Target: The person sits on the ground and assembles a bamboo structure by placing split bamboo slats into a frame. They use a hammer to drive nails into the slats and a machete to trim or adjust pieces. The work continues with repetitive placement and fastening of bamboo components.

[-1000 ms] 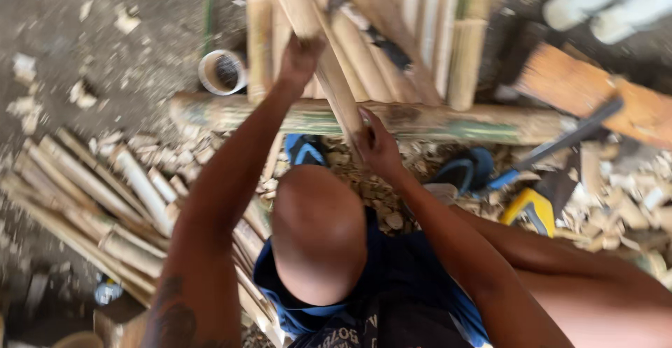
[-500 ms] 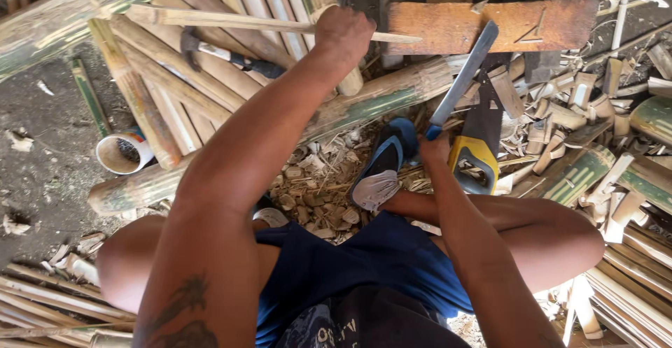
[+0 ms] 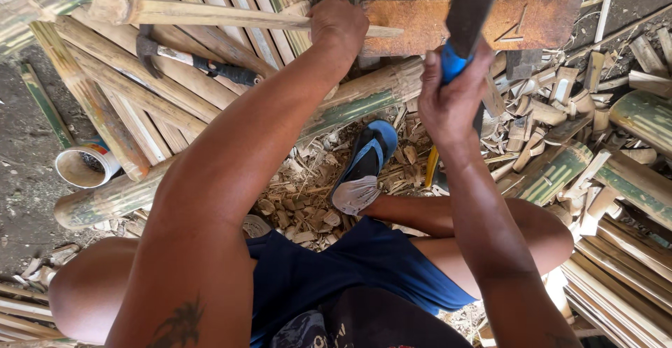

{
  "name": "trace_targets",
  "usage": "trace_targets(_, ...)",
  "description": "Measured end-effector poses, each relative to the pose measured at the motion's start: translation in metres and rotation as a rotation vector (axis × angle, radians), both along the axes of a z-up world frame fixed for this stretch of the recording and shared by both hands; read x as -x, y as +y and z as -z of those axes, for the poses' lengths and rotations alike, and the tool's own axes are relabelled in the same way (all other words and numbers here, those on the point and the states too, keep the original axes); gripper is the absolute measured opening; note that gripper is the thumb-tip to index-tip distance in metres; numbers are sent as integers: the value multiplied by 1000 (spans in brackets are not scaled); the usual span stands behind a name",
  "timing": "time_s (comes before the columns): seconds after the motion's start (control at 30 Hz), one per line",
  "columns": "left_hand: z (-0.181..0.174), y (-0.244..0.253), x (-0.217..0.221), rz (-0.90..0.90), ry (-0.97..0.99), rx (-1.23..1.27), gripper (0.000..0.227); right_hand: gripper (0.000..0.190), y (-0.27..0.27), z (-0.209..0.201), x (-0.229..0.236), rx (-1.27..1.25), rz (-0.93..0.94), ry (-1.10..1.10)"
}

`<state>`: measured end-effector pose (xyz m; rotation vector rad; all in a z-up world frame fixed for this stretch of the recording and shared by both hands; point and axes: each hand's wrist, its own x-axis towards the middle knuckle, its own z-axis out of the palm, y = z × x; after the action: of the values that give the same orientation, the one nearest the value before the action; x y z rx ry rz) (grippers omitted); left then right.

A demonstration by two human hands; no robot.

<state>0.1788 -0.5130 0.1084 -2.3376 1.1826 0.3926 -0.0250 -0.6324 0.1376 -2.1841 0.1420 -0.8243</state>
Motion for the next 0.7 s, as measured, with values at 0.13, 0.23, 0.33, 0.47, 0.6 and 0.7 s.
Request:
trace_targets(0.13,-7,-1,6,69,20,43,25,34,11,46,-14,118,25,472)
trace_targets(0.23,-20,-8,12,-28,84,-51,21,35,0,71,-20,263,62,688)
trace_targets(0.33,-21,-10,21,69,13,-28,20,33,-14,69,-12,116,49,783)
trace_targets(0.47,-12,-22,30,54,-5,-16,19,28,-16,27,11,101,-6,656)
trace_targets(0.6,-11,-29,26,89,-10,-94,15,28,-11,-8,20,38,-83,179)
trace_targets(0.7,-7,-29,23,95,31,-102,16,23,-11,13,8,-17,-90,-127)
